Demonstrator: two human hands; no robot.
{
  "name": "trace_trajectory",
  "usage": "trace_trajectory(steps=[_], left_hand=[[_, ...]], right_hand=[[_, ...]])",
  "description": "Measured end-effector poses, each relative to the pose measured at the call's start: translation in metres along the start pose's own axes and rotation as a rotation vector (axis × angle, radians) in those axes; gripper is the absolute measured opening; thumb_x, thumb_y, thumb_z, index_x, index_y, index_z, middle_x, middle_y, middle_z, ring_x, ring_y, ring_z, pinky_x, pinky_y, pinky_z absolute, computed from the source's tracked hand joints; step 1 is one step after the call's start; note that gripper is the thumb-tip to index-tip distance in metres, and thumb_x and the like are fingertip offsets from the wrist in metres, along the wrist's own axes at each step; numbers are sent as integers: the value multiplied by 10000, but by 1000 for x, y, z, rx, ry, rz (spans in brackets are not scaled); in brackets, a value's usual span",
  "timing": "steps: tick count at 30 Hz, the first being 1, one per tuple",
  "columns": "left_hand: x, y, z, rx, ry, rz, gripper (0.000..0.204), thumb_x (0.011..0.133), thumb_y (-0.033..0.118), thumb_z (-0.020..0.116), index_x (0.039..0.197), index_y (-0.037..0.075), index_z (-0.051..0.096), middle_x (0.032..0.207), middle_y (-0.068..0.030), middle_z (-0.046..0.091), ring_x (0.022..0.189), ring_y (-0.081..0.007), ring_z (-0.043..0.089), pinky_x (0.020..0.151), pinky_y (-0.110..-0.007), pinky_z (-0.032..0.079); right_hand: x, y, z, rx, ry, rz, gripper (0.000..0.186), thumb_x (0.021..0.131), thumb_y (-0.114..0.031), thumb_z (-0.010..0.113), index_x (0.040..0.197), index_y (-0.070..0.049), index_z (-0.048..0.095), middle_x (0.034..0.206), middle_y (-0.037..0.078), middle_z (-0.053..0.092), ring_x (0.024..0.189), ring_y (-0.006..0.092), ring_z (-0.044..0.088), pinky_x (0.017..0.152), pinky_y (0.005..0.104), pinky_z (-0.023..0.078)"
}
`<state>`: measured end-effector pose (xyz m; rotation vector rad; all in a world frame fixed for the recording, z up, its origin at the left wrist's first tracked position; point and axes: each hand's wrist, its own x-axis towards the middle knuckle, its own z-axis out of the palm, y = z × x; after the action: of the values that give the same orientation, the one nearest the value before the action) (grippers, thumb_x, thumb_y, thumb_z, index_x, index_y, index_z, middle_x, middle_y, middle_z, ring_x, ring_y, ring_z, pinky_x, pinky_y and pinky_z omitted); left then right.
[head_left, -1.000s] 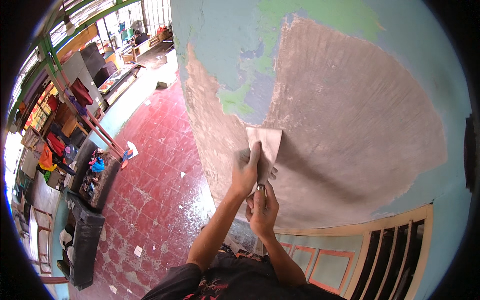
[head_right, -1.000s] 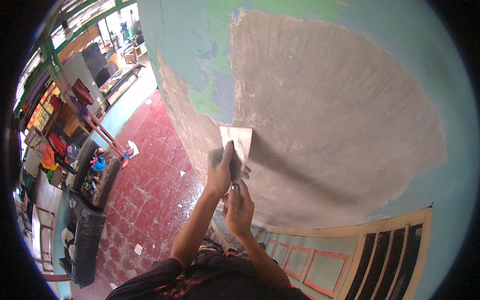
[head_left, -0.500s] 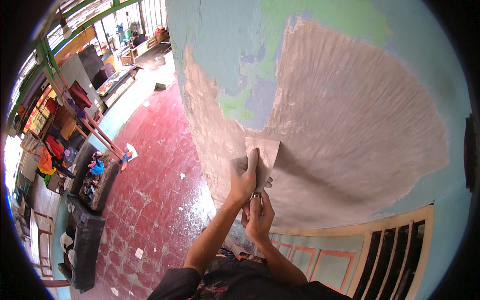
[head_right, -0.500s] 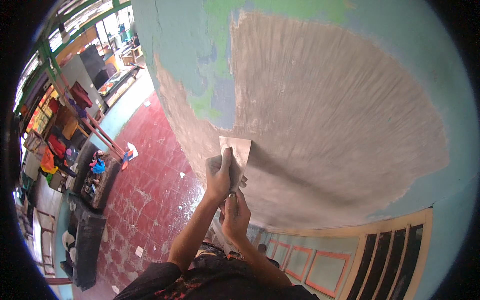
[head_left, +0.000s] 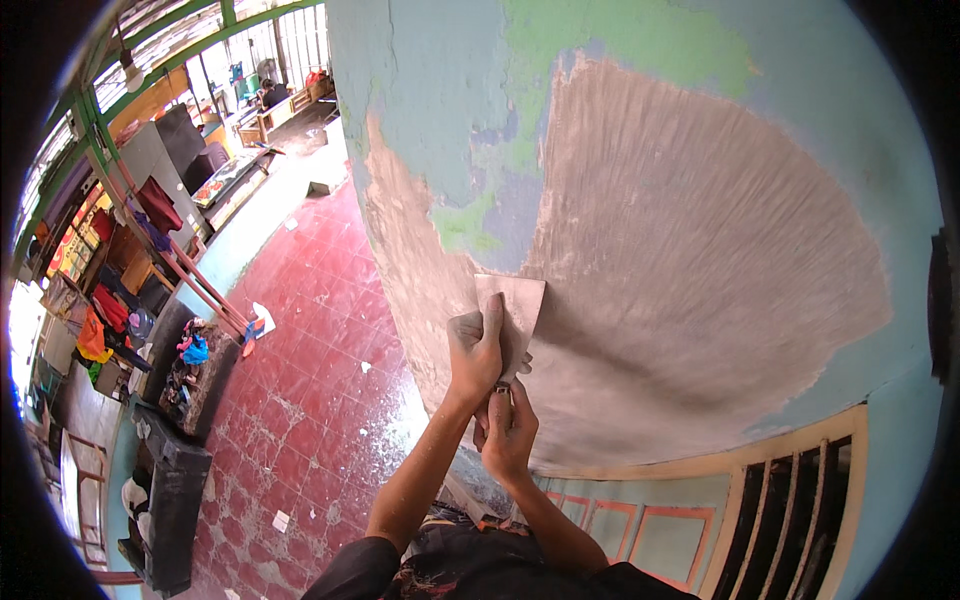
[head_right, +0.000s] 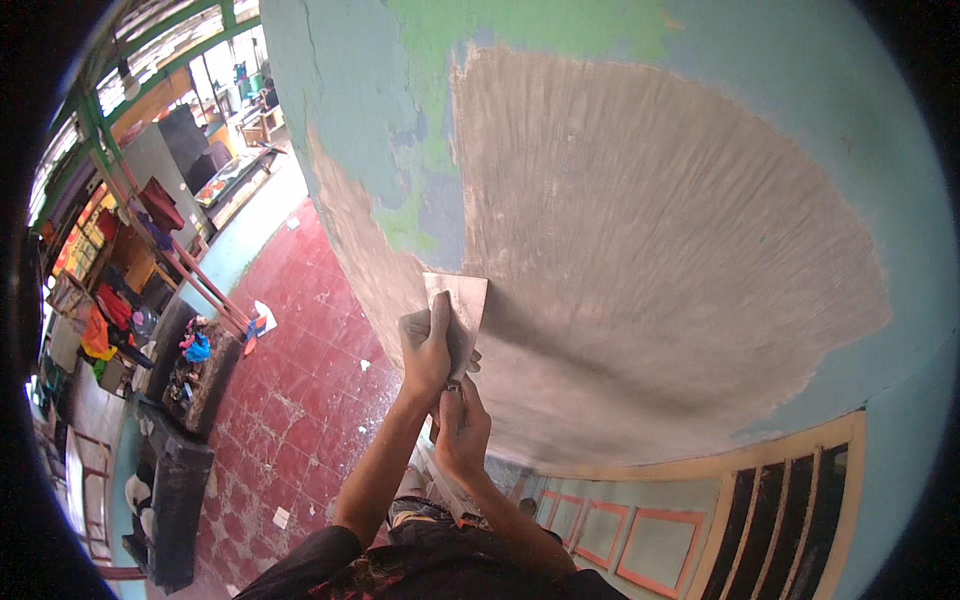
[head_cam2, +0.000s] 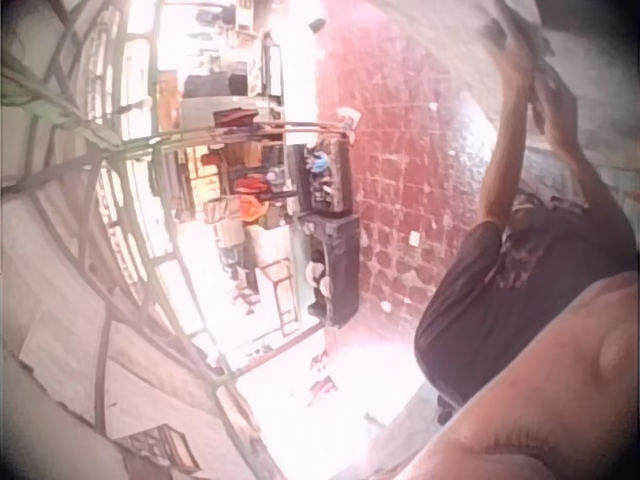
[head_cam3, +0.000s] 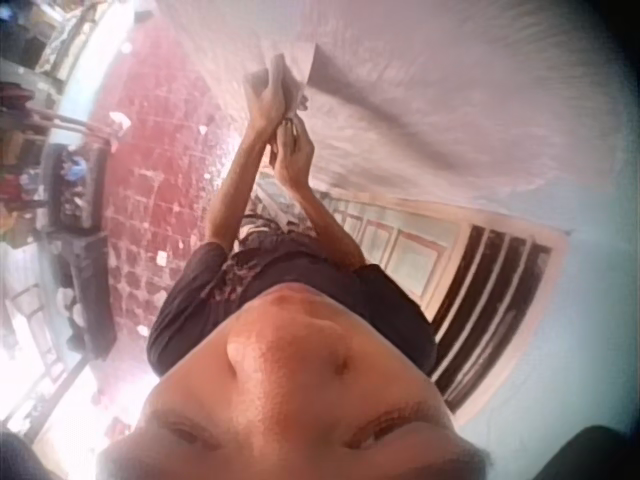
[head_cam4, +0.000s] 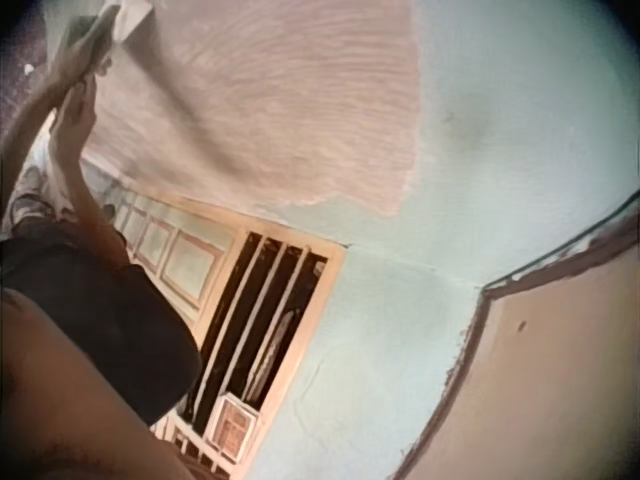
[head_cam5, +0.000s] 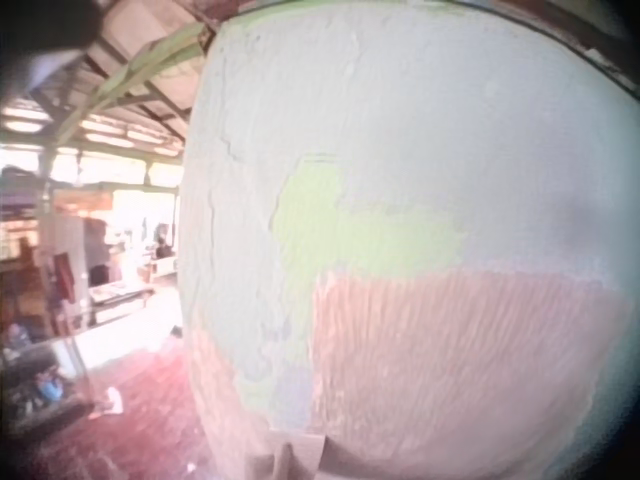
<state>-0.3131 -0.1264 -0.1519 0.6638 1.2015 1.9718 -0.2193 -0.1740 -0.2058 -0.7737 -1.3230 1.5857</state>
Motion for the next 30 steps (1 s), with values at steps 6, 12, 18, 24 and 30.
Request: trace_trajectory(steps=[6,12,18,24,30], left_hand=[[11,-9,-3,33,20,111,547,1010,341,511,588,-7,527,506,-85,533,392,-155,538,364,-302,469],[8,12,-2,-6,32,58,551,1011,341,506,597,-20,552,499,-86,543,392,-159,555,356,-305,464],[-6,-20,-5,-72,32,-80,549,1012,376,492,641,-23,557,526,-75,540,422,-165,570,376,-300,468],[2,8,3,-21,74,22,560,1013,403,479,654,-20,555,533,-70,539,414,-153,554,380,-302,461],[41,47,-14,19,135,176,518,1016,396,485,651,33,549,527,2,485,438,-81,440,416,-238,383]], right_hand=[[13,-4,-3,-36,-39,-108,276,1022,-250,458,1164,-21,518,617,-45,443,451,14,357,399,182,288],[14,-2,4,-17,-39,-31,253,1016,-231,464,1162,-31,523,617,-50,441,447,13,358,395,192,292],[2,15,-24,-57,-71,11,204,1007,-173,451,1122,-19,520,620,-30,449,426,37,368,382,208,292],[16,-7,-11,-74,-102,-39,235,1009,-168,452,1180,-19,513,631,-26,446,444,28,362,388,200,287],[46,-49,36,31,-235,-122,324,1006,-181,470,1285,-18,495,639,-35,434,477,18,350,413,188,294]])
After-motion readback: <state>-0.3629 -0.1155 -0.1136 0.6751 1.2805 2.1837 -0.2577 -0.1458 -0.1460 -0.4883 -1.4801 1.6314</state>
